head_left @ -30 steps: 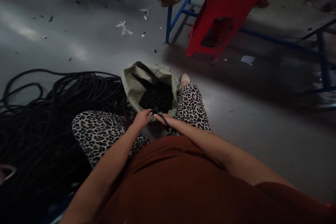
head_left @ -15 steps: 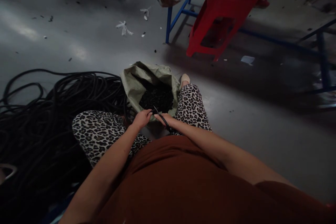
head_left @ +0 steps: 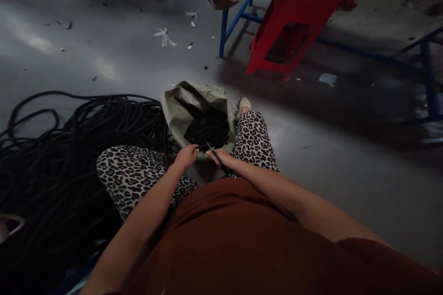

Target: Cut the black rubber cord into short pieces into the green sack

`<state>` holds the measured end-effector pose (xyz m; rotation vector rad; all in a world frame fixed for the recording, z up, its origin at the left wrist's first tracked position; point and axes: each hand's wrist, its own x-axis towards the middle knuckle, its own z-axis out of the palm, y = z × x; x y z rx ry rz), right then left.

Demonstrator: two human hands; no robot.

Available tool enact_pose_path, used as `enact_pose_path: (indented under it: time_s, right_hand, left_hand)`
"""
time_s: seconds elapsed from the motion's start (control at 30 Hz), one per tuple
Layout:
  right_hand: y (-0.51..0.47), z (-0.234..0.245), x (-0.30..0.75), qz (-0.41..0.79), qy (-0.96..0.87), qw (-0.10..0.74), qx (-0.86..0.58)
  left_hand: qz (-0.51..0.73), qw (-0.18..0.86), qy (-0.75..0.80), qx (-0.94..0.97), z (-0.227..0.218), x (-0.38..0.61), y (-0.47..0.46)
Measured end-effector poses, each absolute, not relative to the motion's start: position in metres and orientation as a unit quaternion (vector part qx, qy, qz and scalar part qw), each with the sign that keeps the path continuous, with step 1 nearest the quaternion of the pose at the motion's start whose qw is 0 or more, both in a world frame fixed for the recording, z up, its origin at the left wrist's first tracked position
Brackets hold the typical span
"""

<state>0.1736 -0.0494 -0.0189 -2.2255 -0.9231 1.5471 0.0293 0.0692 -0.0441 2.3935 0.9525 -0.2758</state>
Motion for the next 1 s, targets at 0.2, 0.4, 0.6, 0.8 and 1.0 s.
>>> enact_pose_path:
  time_s: [0.2,0.4,0.6,0.8,1.0]
  right_hand:
    - [-0.051,-0.017,0.174,0.547,-0.311,0.129,-0.766]
    - [-0.051,-0.011,0.175,0.551,-0.314,0.117,-0.764]
    - [-0.050,-0.009,0.177,0.560,-0.321,0.113,-0.756]
    - [-0.049,-0.007,0.176,0.559,-0.322,0.106,-0.757]
    - [-0.051,-0.008,0.174,0.569,-0.293,0.133,-0.757]
  left_hand:
    - [-0.135,0.257,0.357,0.888,-0.044,0.030,0.072]
    - [-0.144,0.261,0.358,0.885,-0.045,0.029,0.074]
    - [-0.148,0.258,0.359,0.885,-0.045,0.029,0.074]
    - [-0.148,0.259,0.355,0.886,-0.047,0.028,0.074]
    - [-0.144,0.250,0.356,0.889,-0.046,0.027,0.075]
